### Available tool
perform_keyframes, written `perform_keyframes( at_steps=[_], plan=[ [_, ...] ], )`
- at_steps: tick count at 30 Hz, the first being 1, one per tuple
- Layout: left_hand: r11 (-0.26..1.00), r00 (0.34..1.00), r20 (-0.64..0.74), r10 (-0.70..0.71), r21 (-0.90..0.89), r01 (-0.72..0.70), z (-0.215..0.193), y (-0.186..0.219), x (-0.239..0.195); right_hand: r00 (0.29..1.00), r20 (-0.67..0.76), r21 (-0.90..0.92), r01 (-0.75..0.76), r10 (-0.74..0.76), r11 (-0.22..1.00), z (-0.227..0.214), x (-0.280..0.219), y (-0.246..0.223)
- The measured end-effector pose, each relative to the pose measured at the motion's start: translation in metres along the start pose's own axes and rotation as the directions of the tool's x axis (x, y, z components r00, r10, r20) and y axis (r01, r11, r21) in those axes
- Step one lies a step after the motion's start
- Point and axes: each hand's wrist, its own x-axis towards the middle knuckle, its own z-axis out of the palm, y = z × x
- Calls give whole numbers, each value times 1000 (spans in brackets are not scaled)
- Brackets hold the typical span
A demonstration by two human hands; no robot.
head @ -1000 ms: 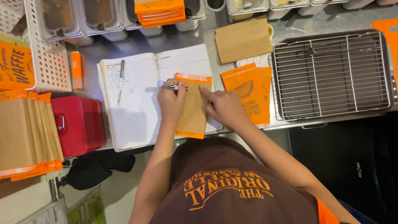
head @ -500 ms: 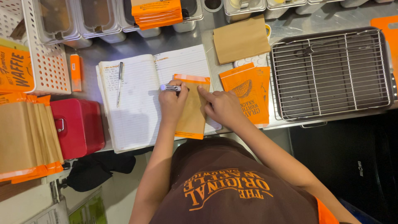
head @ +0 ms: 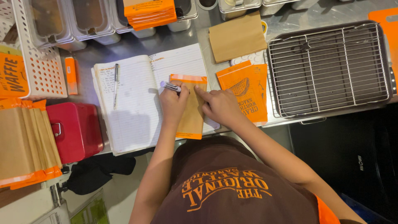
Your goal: The person counts and stacks orange branded paper packets, then places them into a brown paper bag. They write on the bag with a marker and set it aside on a stainless steel counter.
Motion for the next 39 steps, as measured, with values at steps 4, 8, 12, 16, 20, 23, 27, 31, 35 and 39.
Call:
perform_keyframes(
  at_steps=[4,8,12,16,20,23,27,31,35,39],
  plan=[
    [999,999,1,-33,-6,33,2,0,0,1000,2,16,-5,5,1000,0,-1,2],
    [1000,1000,3,7,21,-8,2,3,-1,1000,4,16,-7,7,1000,1,-1,1],
    [1000,1000,27,-13,-3,13,2,3,-1,1000,-4,28,2,-2,1000,0,0,1],
    [994,994,38,101,48,-103,1,3,-1,999,20,47,-34,33,998,0,0,1],
    [1000,997,78,4,-28,-2,0,3,-1,999,15,83,-38,37,996,-1,1,2],
    [1000,996,89,8,-3,-7,1,2,-3,998,26,111,-59,56,992,0,0,3],
    [998,996,71,59,13,-61,-2,0,-4,997,34,128,-77,73,989,0,2,4],
    [998,998,-49,-40,-57,37,-5,5,-7,995,50,125,-93,88,988,-1,3,5],
    [978,981,61,183,87,-188,-8,13,-17,996,35,139,-83,79,987,0,3,4],
    [959,990,-69,121,264,-99,-21,8,-15,991,74,122,-124,116,985,-1,3,4]
  ],
)
